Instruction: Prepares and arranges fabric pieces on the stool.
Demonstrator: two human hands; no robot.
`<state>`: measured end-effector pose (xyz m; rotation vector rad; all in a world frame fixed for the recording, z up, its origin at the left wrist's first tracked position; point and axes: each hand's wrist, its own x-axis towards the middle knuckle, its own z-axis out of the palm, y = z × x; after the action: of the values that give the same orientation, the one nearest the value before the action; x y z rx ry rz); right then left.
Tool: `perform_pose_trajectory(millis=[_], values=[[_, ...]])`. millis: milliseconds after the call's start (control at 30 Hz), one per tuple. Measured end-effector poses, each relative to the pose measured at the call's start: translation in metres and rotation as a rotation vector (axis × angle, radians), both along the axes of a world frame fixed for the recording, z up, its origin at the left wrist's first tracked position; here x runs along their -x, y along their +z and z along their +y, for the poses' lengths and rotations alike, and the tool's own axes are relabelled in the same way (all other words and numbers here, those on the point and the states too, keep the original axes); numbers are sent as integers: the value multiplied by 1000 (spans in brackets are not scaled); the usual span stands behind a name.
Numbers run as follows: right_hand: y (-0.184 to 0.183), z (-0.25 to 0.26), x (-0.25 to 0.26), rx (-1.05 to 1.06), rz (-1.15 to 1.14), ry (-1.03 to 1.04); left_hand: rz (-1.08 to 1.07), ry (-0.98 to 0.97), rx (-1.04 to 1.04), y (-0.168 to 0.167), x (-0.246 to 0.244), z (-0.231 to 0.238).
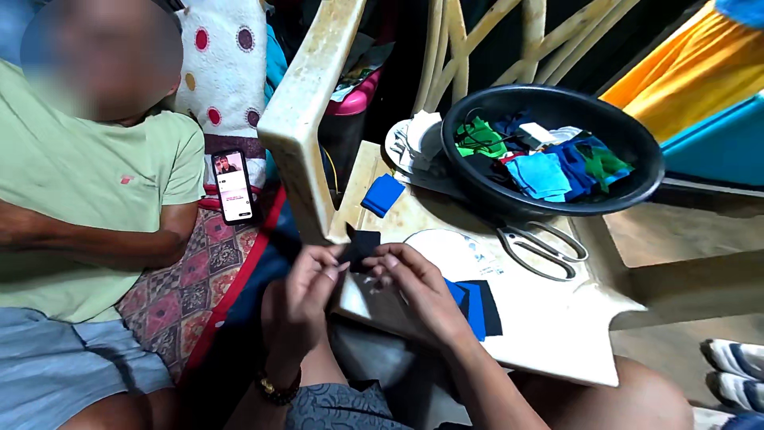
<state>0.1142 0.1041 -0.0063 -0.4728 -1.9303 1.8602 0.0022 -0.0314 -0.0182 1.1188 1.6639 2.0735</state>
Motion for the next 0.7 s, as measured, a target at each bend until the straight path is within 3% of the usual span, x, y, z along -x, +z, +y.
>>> perform_pose_trajectory(millis=[67, 100, 200, 300, 433, 500, 567, 700], values=[[8, 3, -8, 518, 38, 91, 538, -87, 130, 6, -5, -2], [9, 5, -12, 670, 42, 100, 726, -109, 175, 9, -10, 0], [8, 13, -28, 786, 79, 82, 895, -118, 223, 5, -24, 5], [1, 20, -42, 735, 136, 140, 642, -153, 175, -5, -33, 5], [-1, 24, -54, 702, 150, 169, -144, -297, 45, -17, -49, 6], [-2, 25, -57, 678, 151, 181, -442, -230, 91, -12, -59, 11], [-4, 26, -59, 679, 153, 183, -501, -158, 116, -8, -65, 18], [-8, 30, -65, 649, 173, 202, -361, -43, 104, -7, -73, 24]])
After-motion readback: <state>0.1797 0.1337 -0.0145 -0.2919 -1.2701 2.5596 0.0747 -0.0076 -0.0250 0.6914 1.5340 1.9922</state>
